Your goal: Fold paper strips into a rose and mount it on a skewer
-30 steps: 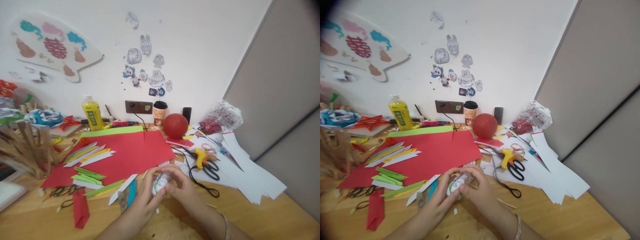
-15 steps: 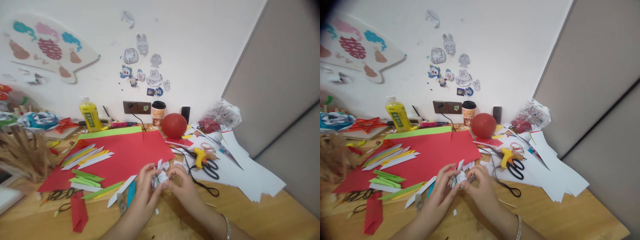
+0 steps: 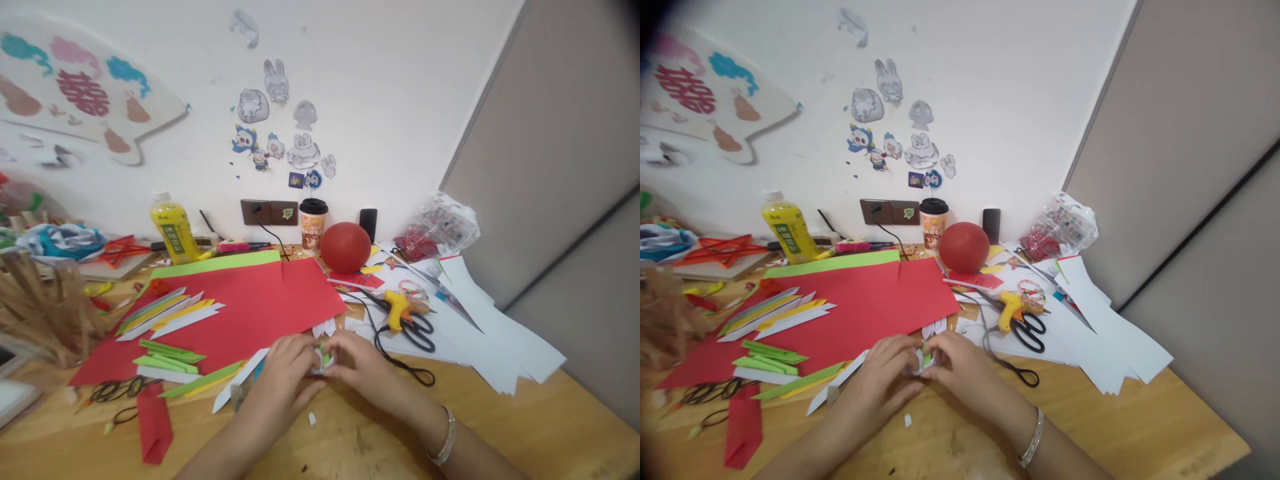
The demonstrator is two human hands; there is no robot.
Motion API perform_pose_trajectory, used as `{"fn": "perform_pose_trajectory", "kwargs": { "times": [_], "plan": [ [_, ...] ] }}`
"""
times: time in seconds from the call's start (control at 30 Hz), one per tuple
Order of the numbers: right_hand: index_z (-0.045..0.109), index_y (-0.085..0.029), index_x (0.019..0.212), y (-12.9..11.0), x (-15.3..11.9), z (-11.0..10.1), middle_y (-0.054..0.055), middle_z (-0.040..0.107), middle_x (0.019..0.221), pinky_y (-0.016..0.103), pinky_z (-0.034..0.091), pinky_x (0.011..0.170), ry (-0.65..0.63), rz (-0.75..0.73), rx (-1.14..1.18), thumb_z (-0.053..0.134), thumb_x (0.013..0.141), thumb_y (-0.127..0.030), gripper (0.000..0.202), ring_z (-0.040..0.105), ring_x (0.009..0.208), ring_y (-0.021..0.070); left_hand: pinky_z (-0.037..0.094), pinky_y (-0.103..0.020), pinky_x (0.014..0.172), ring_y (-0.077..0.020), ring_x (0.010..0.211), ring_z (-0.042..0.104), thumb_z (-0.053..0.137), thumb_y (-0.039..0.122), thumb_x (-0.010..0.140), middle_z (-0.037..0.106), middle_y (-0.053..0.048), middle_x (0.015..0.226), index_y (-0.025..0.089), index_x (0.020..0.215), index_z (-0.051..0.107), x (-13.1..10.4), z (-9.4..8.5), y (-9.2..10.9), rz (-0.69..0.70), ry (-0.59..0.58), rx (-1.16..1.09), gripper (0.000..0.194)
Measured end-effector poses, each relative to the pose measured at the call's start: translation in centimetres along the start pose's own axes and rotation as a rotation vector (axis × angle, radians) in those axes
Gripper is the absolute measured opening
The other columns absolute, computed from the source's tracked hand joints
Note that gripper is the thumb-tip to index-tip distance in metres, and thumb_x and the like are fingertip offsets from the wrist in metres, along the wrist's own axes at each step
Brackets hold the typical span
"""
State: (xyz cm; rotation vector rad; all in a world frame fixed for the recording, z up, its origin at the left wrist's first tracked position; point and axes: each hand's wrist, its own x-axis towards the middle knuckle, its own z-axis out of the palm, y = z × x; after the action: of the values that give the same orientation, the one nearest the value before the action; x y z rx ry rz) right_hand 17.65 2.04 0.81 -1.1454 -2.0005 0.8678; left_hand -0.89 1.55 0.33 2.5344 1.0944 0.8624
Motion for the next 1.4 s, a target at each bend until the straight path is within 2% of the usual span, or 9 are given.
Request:
{"fn": "perform_pose_trajectory", "kwargs": {
  "times": [0.17, 0.3, 0.47, 0.67, 0.87, 0.97, 1.07, 1.2, 1.4],
  "plan": [
    [0.057, -0.019, 0.085, 1.9, 0.6, 0.7, -0.002, 0.058, 0.077, 0.027, 0.044, 0.07, 0.036, 0.158, 0.483, 0.072, 0.067, -0.023, 0.024, 0.055, 0.072, 0.0128, 0.046, -0.035, 0.08, -0.0207, 0.091, 0.054, 0.05, 0.017, 0.081, 0.056, -0.005, 0.098, 0.022, 0.083, 0.053, -0.1, 0.9, -0.3, -0.184, 0.047, -0.128, 0.006],
    [0.057, -0.019, 0.082, 2.3, 0.8, 1.1, -0.002, 0.06, 0.077, 0.027, 0.044, 0.069, 0.038, 0.206, 0.606, 0.076, 0.062, -0.031, 0.03, 0.056, 0.072, 0.0129, 0.043, -0.034, 0.084, -0.0209, 0.097, 0.052, 0.048, 0.024, 0.084, 0.053, -0.006, 0.103, 0.023, 0.086, 0.054, -0.1, 1.4, -0.2, -0.258, 0.057, -0.25, 0.007],
    [0.059, -0.017, 0.072, 2.3, 0.6, 1.6, -0.003, 0.057, 0.067, 0.025, 0.039, 0.062, 0.114, 0.261, 0.482, 0.073, 0.064, -0.031, 0.022, 0.051, 0.063, 0.0119, 0.043, -0.034, 0.082, -0.0215, 0.095, 0.053, 0.05, 0.027, 0.082, 0.055, -0.005, 0.097, 0.022, 0.08, 0.058, 0.2, 1.5, -0.1, -0.365, 0.082, -0.343, 0.01],
    [0.056, -0.018, 0.068, 1.8, 0.5, 2.0, -0.004, 0.05, 0.063, 0.023, 0.033, 0.057, 0.099, 0.249, 0.432, 0.068, 0.067, -0.032, 0.019, 0.042, 0.058, 0.0106, 0.044, -0.032, 0.077, -0.021, 0.088, 0.055, 0.05, 0.03, 0.08, 0.053, -0.006, 0.094, 0.021, 0.075, 0.061, 0.2, 1.4, 0.1, -0.453, 0.084, -0.387, 0.015],
    [0.05, -0.018, 0.067, 1.1, 0.5, 2.1, -0.003, 0.049, 0.066, 0.023, 0.035, 0.06, 0.055, 0.243, 0.484, 0.065, 0.069, -0.035, 0.023, 0.042, 0.063, 0.0116, 0.04, -0.035, 0.087, -0.0225, 0.1, 0.052, 0.049, 0.03, 0.08, 0.052, -0.006, 0.102, 0.021, 0.07, 0.059, 0.3, 0.8, -0.1, -0.414, 0.039, -0.375, 0.017],
    [0.049, -0.018, 0.068, 0.9, 0.6, 2.2, -0.003, 0.048, 0.067, 0.023, 0.036, 0.061, 0.038, 0.227, 0.486, 0.063, 0.071, -0.037, 0.024, 0.043, 0.064, 0.012, 0.041, -0.035, 0.085, -0.022, 0.096, 0.053, 0.05, 0.032, 0.08, 0.054, -0.006, 0.102, 0.02, 0.069, 0.058, 0.3, 0.5, -0.4, -0.421, 0.002, -0.421, 0.018],
    [0.049, -0.018, 0.068, 0.9, 0.5, 2.3, -0.003, 0.047, 0.067, 0.023, 0.035, 0.061, 0.033, 0.199, 0.456, 0.059, 0.075, -0.038, 0.024, 0.043, 0.065, 0.0118, 0.044, -0.032, 0.078, -0.0205, 0.085, 0.056, 0.05, 0.037, 0.08, 0.058, -0.005, 0.094, 0.02, 0.075, 0.058, 0.4, 0.5, -0.8, -0.436, -0.041, -0.5, 0.019],
    [0.048, -0.018, 0.067, 1.1, 0.5, 2.4, -0.003, 0.046, 0.066, 0.023, 0.036, 0.06, 0.055, 0.183, 0.375, 0.055, 0.078, -0.037, 0.022, 0.043, 0.064, 0.012, 0.045, -0.033, 0.082, -0.0219, 0.089, 0.058, 0.053, 0.039, 0.077, 0.064, -0.006, 0.097, 0.02, 0.097, 0.061, 0.5, 0.9, -1.4, -0.493, -0.037, -0.542, 0.029],
    [0.052, -0.019, 0.065, 1.6, 0.5, 2.8, -0.001, 0.049, 0.071, 0.025, 0.039, 0.064, 0.157, 0.106, 0.277, 0.059, 0.077, -0.031, 0.019, 0.048, 0.069, 0.0137, 0.045, -0.035, 0.085, -0.023, 0.092, 0.06, 0.052, 0.039, 0.077, 0.069, -0.006, 0.093, 0.018, 0.09, 0.067, 0.8, 0.3, -0.7, -0.572, -0.058, -0.71, 0.029]
  ]
}}
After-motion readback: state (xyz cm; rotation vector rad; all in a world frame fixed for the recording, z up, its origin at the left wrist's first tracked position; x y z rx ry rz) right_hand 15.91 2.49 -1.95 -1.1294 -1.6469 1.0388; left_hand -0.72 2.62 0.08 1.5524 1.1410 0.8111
